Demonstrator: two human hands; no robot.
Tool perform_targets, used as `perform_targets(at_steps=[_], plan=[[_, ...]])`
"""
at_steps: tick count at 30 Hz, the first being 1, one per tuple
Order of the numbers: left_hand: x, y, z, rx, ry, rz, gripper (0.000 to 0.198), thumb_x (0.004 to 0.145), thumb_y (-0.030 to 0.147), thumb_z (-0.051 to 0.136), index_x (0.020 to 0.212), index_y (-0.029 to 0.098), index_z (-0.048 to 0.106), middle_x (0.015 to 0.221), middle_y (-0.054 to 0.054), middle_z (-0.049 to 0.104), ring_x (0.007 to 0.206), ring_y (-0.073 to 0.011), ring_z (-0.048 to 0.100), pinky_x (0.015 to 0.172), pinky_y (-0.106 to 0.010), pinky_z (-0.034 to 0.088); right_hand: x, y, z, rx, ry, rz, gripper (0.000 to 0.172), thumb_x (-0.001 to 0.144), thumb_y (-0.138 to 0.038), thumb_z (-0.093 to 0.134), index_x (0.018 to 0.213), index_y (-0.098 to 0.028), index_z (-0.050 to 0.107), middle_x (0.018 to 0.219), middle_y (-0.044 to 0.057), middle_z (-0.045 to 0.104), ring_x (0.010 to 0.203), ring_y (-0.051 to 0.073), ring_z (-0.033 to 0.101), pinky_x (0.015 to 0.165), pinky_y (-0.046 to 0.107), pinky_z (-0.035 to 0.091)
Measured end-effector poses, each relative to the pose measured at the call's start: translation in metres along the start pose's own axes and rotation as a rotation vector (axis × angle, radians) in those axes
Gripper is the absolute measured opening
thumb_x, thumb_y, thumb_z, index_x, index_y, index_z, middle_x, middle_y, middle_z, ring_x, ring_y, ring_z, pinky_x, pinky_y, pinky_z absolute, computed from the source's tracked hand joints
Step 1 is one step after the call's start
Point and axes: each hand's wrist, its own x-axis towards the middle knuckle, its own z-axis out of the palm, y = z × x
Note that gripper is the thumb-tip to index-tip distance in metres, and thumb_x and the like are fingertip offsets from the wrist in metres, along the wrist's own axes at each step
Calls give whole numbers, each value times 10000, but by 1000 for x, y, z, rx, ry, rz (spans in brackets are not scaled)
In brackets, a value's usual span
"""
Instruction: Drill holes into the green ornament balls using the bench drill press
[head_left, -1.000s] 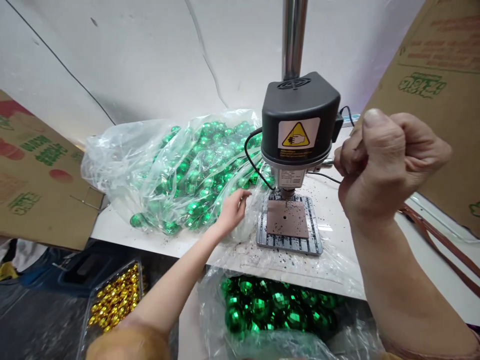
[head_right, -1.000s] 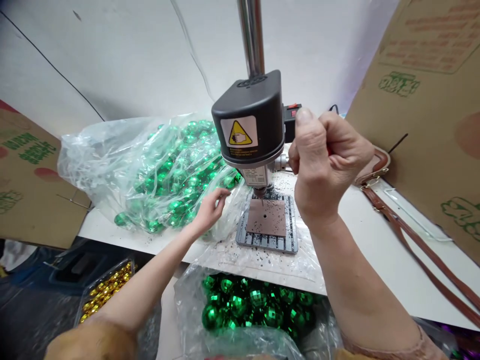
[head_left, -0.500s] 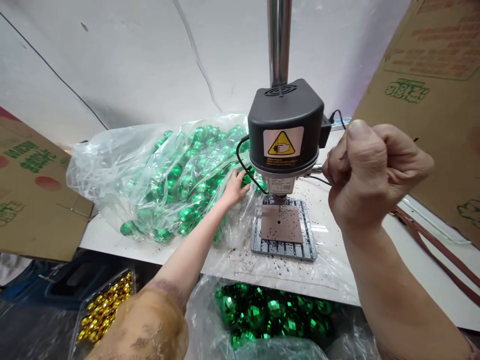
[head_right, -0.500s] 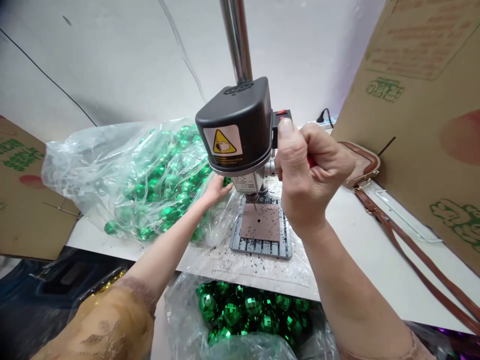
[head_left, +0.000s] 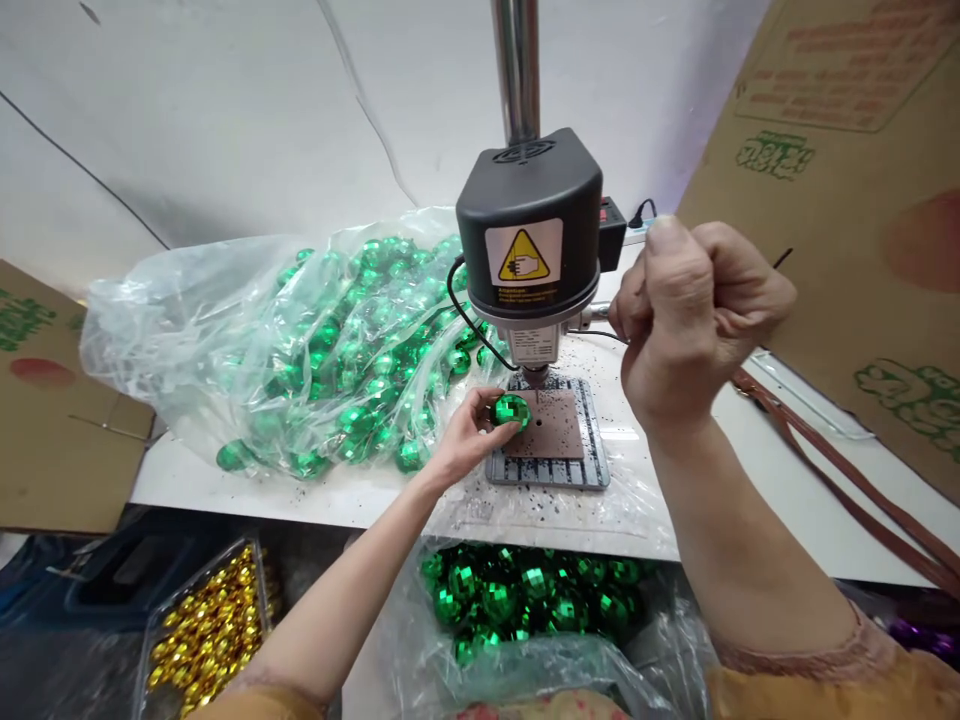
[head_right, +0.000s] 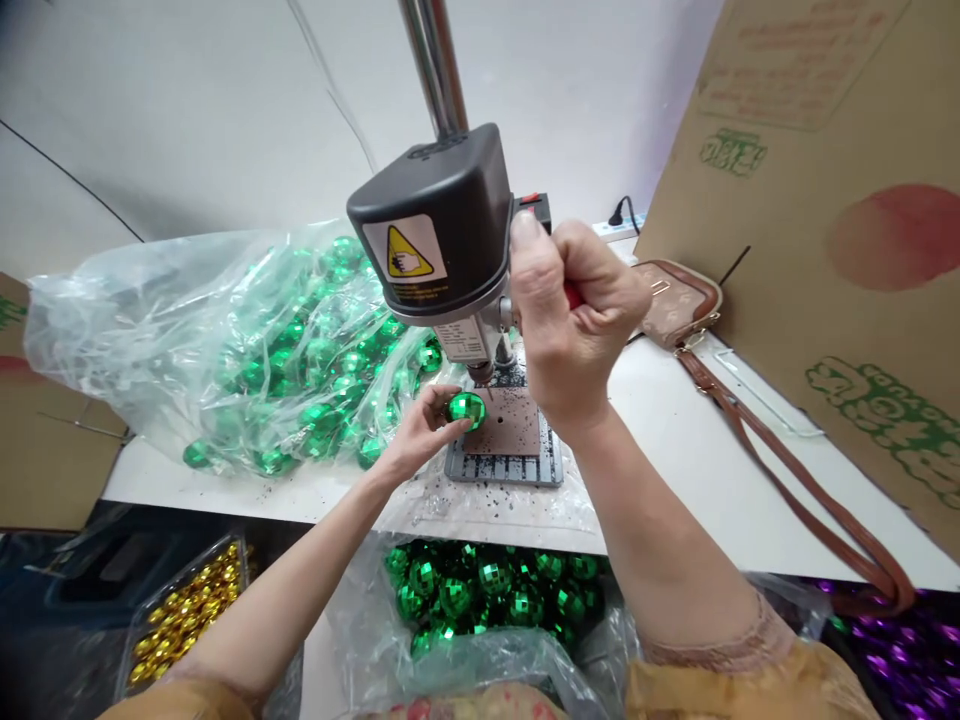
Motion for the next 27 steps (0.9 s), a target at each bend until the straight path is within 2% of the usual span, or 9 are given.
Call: perform_targets(at_steps=[4,9,14,17,20,23,27], plan=[[7,-10,12,116,-11,-1,538,773,419,818,1203,173,608,1057,-68,710,862,-176,663,775,-309,535,-1,0,-1,-29,-21,20,460,945,-371,590,577,-240,348,513,-28,315,469,127,374,495,353,323],[14,-9,17,329,-25,66,508,791,376,800,1231,176,641,1065,-69,711,878,-189,665,754,-304,541,1,-3,1,-2,-19,19,498,935,-349,612,567,-228,299,490,-39,286,423,95,301,451,341,251],[16,-12,26,484,8,203,479,796,314,802,1238,199,659,1119,-84,689,1041,-244,665,906,-380,548,-1,-1,1,-67,-30,-14,489,971,-426,548,608,-226,287,520,-46,273,440,66,306,457,292,253],[14,-19,36,433,49,218,484,793,284,804,1243,212,643,1181,-90,694,1111,-268,657,988,-435,527,1,1,1,-90,-37,-9,491,983,-475,504,623,-226,281,539,-48,264,457,53,313,466,266,283],[12,-25,45,319,70,160,521,782,294,819,1253,210,612,1182,-88,697,1098,-271,663,980,-444,531,8,0,3,-81,-66,-1,494,982,-435,519,613,-225,267,532,-59,262,447,35,288,456,246,294],[10,-30,49,233,53,121,552,785,323,824,1270,204,589,1197,-95,686,1110,-273,655,992,-445,518,14,-2,5,-69,-94,16,469,982,-310,540,603,-223,278,512,-71,287,428,21,274,435,230,287],[9,-32,49,204,45,120,550,788,322,824,1271,210,585,1209,-89,682,1131,-271,642,1016,-443,496,9,-3,4,44,-37,-5,438,948,-134,548,587,-207,314,487,-76,311,412,24,291,435,240,264]])
